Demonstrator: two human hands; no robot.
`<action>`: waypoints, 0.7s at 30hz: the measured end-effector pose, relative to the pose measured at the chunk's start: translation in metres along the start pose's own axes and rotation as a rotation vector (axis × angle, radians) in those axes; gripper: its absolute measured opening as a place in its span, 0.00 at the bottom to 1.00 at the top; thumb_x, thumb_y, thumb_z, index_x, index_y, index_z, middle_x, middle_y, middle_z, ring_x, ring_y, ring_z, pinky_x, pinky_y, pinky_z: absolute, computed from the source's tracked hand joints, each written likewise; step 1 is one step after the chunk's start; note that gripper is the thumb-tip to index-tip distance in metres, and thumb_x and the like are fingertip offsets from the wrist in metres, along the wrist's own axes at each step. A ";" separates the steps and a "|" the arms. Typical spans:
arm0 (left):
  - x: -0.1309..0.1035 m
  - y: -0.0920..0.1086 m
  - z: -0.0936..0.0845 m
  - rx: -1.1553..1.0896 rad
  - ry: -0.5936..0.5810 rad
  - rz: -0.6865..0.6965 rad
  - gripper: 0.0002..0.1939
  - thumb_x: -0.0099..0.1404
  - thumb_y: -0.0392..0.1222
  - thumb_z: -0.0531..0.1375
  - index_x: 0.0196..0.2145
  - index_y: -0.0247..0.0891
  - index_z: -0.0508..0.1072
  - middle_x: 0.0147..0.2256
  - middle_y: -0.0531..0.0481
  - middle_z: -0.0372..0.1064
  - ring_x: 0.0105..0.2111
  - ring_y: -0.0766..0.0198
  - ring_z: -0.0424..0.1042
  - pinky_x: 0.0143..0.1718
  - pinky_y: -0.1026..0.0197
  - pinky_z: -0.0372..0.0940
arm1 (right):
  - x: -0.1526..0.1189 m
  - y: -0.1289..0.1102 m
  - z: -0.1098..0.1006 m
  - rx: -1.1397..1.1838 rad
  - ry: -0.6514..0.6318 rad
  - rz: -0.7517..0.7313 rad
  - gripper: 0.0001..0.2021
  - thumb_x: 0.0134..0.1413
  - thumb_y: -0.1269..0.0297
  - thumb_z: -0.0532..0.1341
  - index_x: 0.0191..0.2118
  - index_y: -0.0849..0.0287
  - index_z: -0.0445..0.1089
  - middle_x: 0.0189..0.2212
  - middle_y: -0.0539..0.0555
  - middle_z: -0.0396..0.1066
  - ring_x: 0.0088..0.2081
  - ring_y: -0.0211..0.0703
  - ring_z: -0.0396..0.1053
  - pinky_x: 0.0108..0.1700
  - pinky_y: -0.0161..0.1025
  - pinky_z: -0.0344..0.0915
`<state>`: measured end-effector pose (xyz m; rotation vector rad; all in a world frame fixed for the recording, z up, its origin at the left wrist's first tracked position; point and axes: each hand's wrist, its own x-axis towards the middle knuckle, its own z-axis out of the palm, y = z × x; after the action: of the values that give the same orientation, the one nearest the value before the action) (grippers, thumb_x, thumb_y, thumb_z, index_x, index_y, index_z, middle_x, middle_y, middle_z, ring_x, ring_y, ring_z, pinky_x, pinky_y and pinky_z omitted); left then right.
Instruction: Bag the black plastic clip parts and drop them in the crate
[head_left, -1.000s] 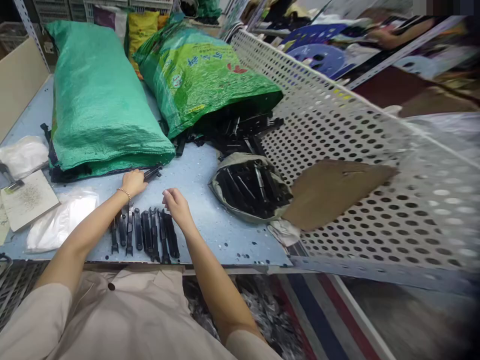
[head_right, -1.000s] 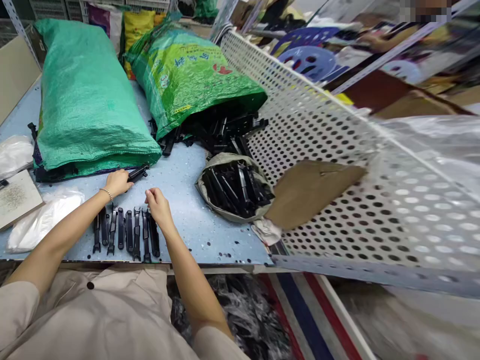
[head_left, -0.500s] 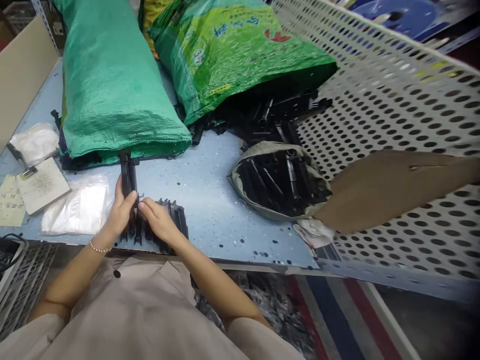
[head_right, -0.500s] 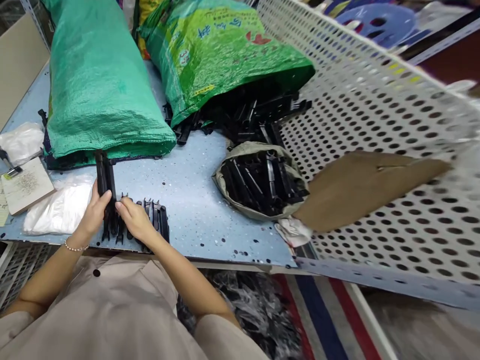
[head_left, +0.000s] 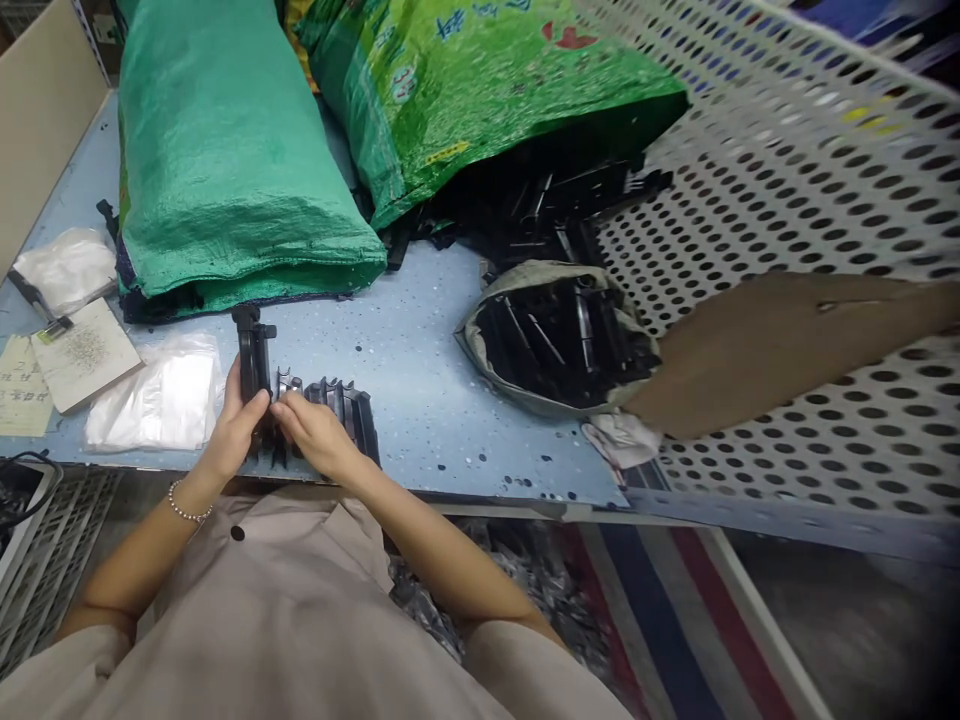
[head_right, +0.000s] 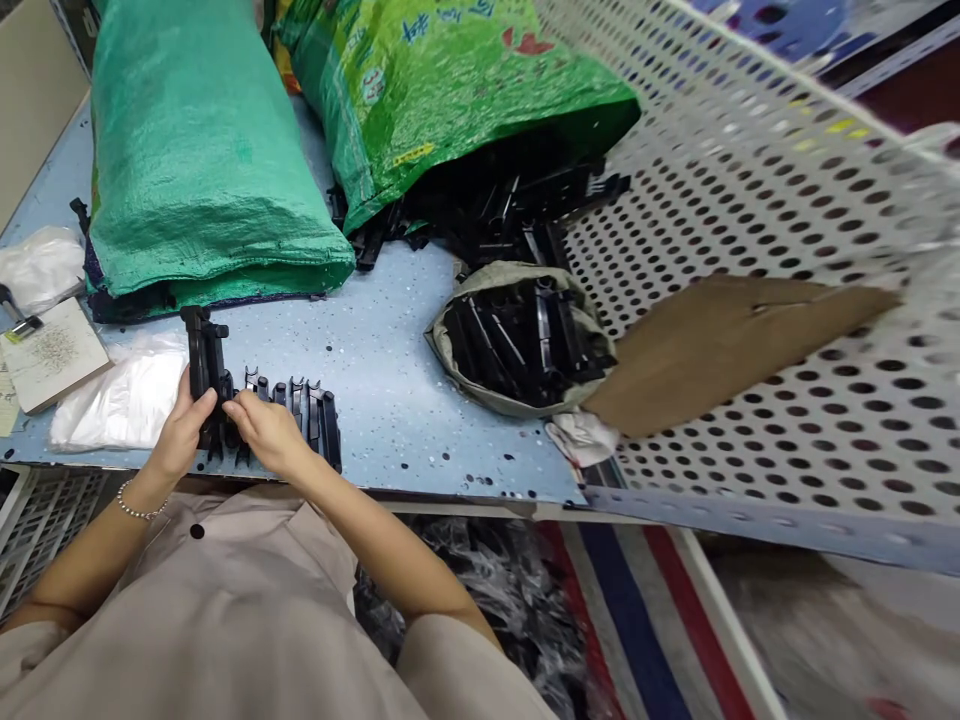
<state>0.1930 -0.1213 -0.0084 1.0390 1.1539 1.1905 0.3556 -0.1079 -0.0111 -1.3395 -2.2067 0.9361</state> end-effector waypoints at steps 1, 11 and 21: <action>-0.001 0.001 0.000 -0.025 -0.008 -0.016 0.30 0.70 0.53 0.57 0.66 0.49 0.55 0.64 0.49 0.60 0.65 0.54 0.59 0.66 0.52 0.55 | 0.000 0.000 -0.003 -0.010 0.000 -0.008 0.19 0.72 0.50 0.44 0.40 0.56 0.65 0.27 0.51 0.70 0.29 0.41 0.69 0.31 0.36 0.60; -0.004 0.008 -0.001 -0.268 -0.005 -0.145 0.27 0.67 0.51 0.61 0.61 0.46 0.63 0.56 0.49 0.70 0.59 0.55 0.66 0.62 0.52 0.60 | -0.002 0.004 -0.006 -0.291 -0.009 -0.217 0.19 0.72 0.53 0.45 0.42 0.59 0.67 0.30 0.53 0.72 0.30 0.40 0.68 0.29 0.35 0.57; -0.008 0.011 -0.004 -0.302 -0.040 -0.290 0.27 0.66 0.53 0.60 0.59 0.40 0.66 0.51 0.45 0.74 0.53 0.51 0.72 0.57 0.48 0.65 | -0.004 0.010 -0.003 -0.032 -0.013 -0.394 0.16 0.68 0.52 0.53 0.41 0.57 0.71 0.35 0.58 0.75 0.36 0.45 0.71 0.36 0.40 0.67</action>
<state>0.1871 -0.1284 0.0025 0.6398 1.0154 1.0665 0.3659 -0.1073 -0.0158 -0.8616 -2.3825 0.7633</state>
